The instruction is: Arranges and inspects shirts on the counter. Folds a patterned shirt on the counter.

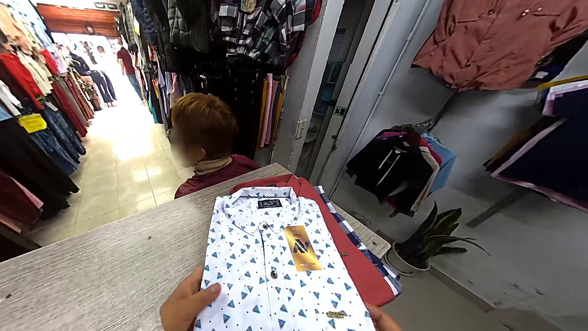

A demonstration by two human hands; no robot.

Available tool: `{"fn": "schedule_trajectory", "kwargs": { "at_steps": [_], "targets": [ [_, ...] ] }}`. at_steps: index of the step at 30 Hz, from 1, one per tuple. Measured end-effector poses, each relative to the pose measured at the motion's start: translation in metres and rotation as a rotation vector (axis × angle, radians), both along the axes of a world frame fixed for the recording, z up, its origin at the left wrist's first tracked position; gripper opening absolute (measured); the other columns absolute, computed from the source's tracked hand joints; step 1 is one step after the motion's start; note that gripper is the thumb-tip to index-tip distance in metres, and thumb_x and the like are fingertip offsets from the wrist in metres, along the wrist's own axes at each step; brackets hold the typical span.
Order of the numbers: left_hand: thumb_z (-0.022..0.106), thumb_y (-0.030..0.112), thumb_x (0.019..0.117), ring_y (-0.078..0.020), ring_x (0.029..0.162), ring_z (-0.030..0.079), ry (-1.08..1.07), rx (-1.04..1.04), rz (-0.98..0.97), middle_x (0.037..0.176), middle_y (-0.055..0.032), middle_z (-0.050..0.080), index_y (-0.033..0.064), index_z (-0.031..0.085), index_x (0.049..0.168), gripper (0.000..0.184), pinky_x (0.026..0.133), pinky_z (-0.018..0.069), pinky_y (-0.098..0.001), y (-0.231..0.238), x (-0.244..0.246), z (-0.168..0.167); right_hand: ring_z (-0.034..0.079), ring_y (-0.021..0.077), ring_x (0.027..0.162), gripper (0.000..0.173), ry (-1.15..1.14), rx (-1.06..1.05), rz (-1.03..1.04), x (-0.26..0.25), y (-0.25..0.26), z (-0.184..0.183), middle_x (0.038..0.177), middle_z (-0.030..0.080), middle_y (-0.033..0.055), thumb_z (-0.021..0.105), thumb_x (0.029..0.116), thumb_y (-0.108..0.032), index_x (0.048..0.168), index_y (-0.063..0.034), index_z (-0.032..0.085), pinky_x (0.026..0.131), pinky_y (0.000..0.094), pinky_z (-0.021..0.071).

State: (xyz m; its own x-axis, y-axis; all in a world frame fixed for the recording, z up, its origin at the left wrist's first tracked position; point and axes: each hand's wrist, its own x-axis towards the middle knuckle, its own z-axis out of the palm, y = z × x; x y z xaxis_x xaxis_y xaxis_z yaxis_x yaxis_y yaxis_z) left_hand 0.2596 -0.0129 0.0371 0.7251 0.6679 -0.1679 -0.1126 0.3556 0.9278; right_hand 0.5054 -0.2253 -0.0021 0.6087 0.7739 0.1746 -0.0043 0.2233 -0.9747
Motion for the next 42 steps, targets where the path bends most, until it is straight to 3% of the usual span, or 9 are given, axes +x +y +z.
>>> {"fn": "schedule_trajectory", "kwargs": {
  "at_steps": [3, 6, 11, 16, 21, 24, 34, 37, 42],
  "targets": [
    [0.042, -0.011, 0.0969, -0.0068, 0.083, 0.073, 0.127, -0.002, 0.127, 0.1, 0.0012, 0.071, 0.0052, 0.038, 0.136, 0.043, 0.076, 0.0629, -0.0262, -0.011, 0.006, 0.017, 0.072, 0.0009, 0.091, 0.061, -0.043, -0.008, -0.061, -0.02, 0.012, 0.023, 0.109, 0.072, -0.0015, 0.047, 0.0777, 0.021, 0.137, 0.0146, 0.034, 0.084, 0.0228, 0.0612],
    [0.045, -0.012, 0.0926, -0.004, 0.093, 0.071, 0.12, 0.09, 0.217, 0.117, -0.0018, 0.066, 0.0004, 0.026, 0.149, 0.061, 0.08, 0.0616, -0.0231, -0.018, -0.018, 0.02, 0.072, 0.0025, 0.1, 0.076, -0.062, -0.006, 0.052, -0.039, 0.017, 0.037, 0.128, 0.066, 0.0063, 0.05, 0.0794, 0.022, 0.149, 0.0168, 0.019, 0.088, 0.0234, 0.061],
    [0.046, -0.015, 0.0907, -0.0056, 0.107, 0.069, 0.148, 0.25, 0.412, 0.138, -0.0097, 0.058, -0.0039, 0.017, 0.156, 0.072, 0.091, 0.059, -0.025, -0.038, -0.109, 0.01, 0.07, 0.0027, 0.106, 0.064, -0.121, -0.005, 0.348, -0.089, 0.038, 0.03, 0.127, 0.069, 0.0056, 0.055, 0.0849, 0.015, 0.143, 0.0202, 0.029, 0.095, 0.0267, 0.0592],
    [0.052, -0.011, 0.0886, -0.0077, 0.117, 0.064, 0.316, 0.34, 0.656, 0.146, -0.017, 0.051, -0.0045, 0.019, 0.157, 0.076, 0.095, 0.056, -0.0246, -0.053, -0.205, -0.008, 0.072, 0.0109, 0.101, 0.062, -0.273, -0.226, 0.739, -0.139, 0.089, 0.027, 0.121, 0.071, 0.0109, 0.058, 0.0947, 0.001, 0.152, 0.0048, 0.034, 0.091, 0.0323, 0.0597],
    [0.069, -0.003, 0.0893, -0.0372, 0.127, 0.057, 0.884, 0.405, 0.727, 0.146, -0.0301, 0.048, -0.0042, 0.037, 0.152, 0.071, 0.105, 0.0478, -0.0464, -0.022, -0.253, 0.005, 0.051, 0.0356, 0.136, 0.049, -0.761, -0.328, 0.725, -0.181, 0.163, 0.03, 0.155, 0.039, 0.0296, 0.064, 0.0947, -0.018, 0.137, 0.0054, 0.057, 0.109, 0.0418, 0.0459],
    [0.071, 0.005, 0.0916, -0.0399, 0.128, 0.055, 1.066, 0.418, 0.675, 0.15, -0.03, 0.042, -0.0027, 0.045, 0.148, 0.063, 0.106, 0.0465, -0.0466, 0.018, -0.258, 0.011, 0.049, 0.036, 0.137, 0.044, -0.799, -0.42, 0.662, -0.195, 0.202, 0.035, 0.155, 0.039, 0.0287, 0.063, 0.0993, -0.024, 0.13, 0.0071, 0.061, 0.111, 0.0434, 0.0436],
    [0.069, 0.017, 0.0979, -0.035, 0.115, 0.064, 0.946, 0.446, 0.796, 0.122, -0.0218, 0.068, -0.0029, 0.061, 0.132, 0.04, 0.104, 0.0453, -0.0528, 0.134, -0.255, -0.009, 0.053, 0.0341, 0.132, 0.038, -0.631, -0.344, 0.335, -0.216, 0.313, 0.025, 0.146, 0.051, 0.0242, 0.07, 0.0949, -0.009, 0.129, 0.0063, 0.062, 0.109, 0.0482, 0.044],
    [0.069, 0.011, 0.0977, -0.0329, 0.109, 0.066, 0.816, 0.493, 0.89, 0.115, -0.0221, 0.069, -0.0039, 0.067, 0.12, 0.027, 0.1, 0.0479, -0.051, 0.151, -0.26, -0.014, 0.061, 0.0309, 0.119, 0.026, -0.6, -0.315, 0.336, -0.214, 0.325, 0.026, 0.135, 0.058, 0.0234, 0.073, 0.0935, -0.01, 0.111, 0.0072, 0.066, 0.102, 0.0449, 0.0499],
    [0.053, 0.011, 0.1059, -0.0202, 0.08, 0.071, 0.29, 0.159, 0.943, 0.098, -0.016, 0.068, -0.0012, 0.053, 0.128, 0.025, 0.072, 0.0604, -0.0373, 0.167, -0.263, -0.018, 0.062, 0.0266, 0.115, 0.014, -0.544, -0.185, 0.395, -0.202, 0.368, 0.018, 0.135, 0.061, 0.0177, 0.076, 0.0908, -0.012, 0.091, 0.0017, 0.074, 0.097, 0.0458, 0.0503]
  ]
}}
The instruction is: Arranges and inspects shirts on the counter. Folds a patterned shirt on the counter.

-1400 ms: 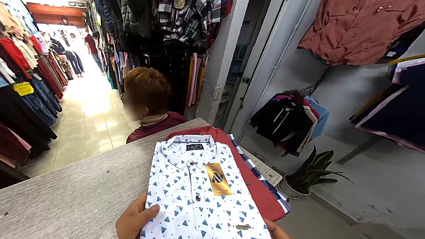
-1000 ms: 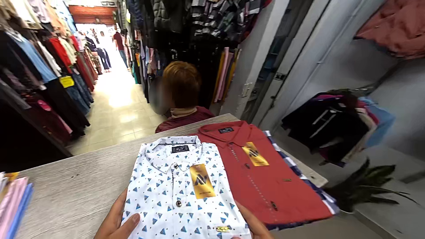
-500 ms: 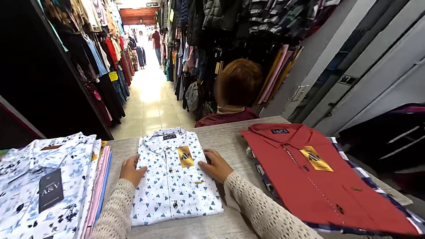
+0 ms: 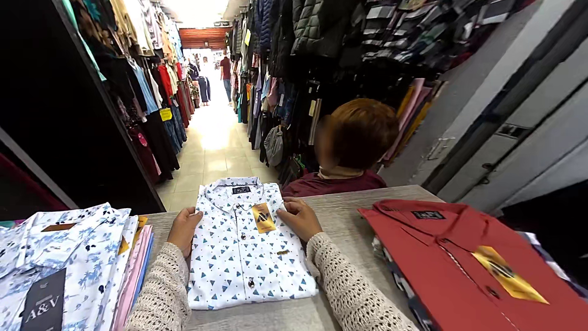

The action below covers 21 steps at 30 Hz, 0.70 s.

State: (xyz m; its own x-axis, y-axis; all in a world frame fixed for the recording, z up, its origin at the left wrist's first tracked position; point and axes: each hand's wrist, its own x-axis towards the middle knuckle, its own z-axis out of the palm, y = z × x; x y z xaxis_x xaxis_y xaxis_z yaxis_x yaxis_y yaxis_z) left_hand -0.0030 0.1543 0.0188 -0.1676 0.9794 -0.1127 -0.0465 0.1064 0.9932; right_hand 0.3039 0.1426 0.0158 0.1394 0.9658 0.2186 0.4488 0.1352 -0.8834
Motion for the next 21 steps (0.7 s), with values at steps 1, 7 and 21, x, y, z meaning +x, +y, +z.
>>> {"fn": "schedule_trajectory", "kwargs": {
  "at_steps": [1, 7, 21],
  "targets": [
    [0.048, 0.016, 0.1083, -0.0206, 0.082, 0.071, -0.074, -0.043, -0.043, 0.1, -0.016, 0.069, -0.0011, 0.051, 0.131, 0.029, 0.073, 0.0608, -0.0377, -0.001, -0.001, 0.003, 0.063, 0.0237, 0.112, 0.012, 0.046, 0.006, 0.018, 0.0, 0.004, 0.0, 0.136, 0.061, 0.0164, 0.076, 0.0912, -0.011, 0.091, 0.0007, 0.075, 0.095, 0.043, 0.052],
    [0.038, 0.017, 0.1113, -0.0139, 0.08, 0.073, -0.215, -0.198, -0.235, 0.092, -0.0074, 0.071, 0.0029, 0.051, 0.125, 0.024, 0.073, 0.062, -0.0306, -0.003, 0.014, 0.039, 0.067, 0.0081, 0.07, 0.012, 0.515, -0.211, 0.187, -0.011, 0.0, 0.024, 0.082, 0.067, 0.0038, 0.052, 0.1013, -0.002, 0.111, 0.0011, 0.058, 0.069, 0.0258, 0.0588],
    [0.047, 0.0, 0.1042, -0.0188, 0.073, 0.074, -0.339, 0.085, -0.198, 0.086, -0.011, 0.073, 0.0014, 0.055, 0.117, 0.015, 0.066, 0.0637, -0.0343, -0.02, 0.015, 0.064, 0.073, 0.013, 0.069, 0.018, 0.817, -0.101, 0.21, -0.003, -0.032, 0.053, 0.078, 0.073, 0.0065, 0.041, 0.1005, 0.001, 0.103, -0.0023, 0.059, 0.065, 0.0293, 0.0624]
  ]
}}
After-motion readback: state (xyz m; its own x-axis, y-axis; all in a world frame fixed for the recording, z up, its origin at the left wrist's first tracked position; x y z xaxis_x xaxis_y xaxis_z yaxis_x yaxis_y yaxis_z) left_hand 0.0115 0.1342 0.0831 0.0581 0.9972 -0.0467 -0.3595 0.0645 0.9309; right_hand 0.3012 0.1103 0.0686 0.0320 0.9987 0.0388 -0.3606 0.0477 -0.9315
